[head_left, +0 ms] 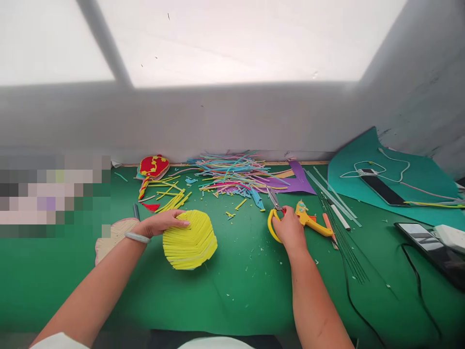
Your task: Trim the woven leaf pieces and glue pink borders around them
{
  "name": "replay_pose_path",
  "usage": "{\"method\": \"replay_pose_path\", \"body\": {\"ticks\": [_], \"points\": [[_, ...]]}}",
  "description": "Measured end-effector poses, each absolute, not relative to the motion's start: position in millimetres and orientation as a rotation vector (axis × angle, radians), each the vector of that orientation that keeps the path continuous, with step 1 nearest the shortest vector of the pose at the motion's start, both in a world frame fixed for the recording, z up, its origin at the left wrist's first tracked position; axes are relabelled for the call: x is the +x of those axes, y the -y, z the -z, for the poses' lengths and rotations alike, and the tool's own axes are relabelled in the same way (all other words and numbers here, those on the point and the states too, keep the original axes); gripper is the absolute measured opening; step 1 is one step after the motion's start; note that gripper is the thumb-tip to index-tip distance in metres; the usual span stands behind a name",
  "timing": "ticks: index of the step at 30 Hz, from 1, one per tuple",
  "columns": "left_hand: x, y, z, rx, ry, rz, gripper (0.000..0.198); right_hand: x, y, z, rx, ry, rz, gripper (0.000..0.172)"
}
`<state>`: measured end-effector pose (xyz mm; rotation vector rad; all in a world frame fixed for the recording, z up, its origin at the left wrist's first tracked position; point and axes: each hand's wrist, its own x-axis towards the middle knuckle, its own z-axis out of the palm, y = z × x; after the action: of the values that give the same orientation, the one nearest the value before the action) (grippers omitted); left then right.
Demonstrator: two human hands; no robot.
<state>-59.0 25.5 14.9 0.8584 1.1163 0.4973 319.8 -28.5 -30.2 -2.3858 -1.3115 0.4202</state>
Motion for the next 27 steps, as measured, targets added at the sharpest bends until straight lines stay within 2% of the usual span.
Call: {"method": "replay_pose_path", "body": {"ticks": [5, 16, 21, 24, 27], "points": [[-64, -46, -15, 0.873, -1.143, -0.373, 0.045, 320, 25, 34, -2.428, 1.290, -0.434, 0.052], [-107, -68, -46, 0.658, -1.355, -0.525, 0.029, 327, 26, 48, -2.544, 1.271, -0.404, 0.057], [-96, -77, -50, 0.618, -1.380, -0.447, 0.024, 323, 26, 52, -2.583, 1.279, -0.342, 0.056], [-92, -87, -61, 0.718, -1.537, -0.411, 0.029, 323, 28, 59, -2.594, 1.301, -0.253, 0.053], [-119, -99, -71, 0.761, -1.734, -0.556, 0.047, 327, 32, 63, -2.617, 1.334, -0.216, 0.051]]}}
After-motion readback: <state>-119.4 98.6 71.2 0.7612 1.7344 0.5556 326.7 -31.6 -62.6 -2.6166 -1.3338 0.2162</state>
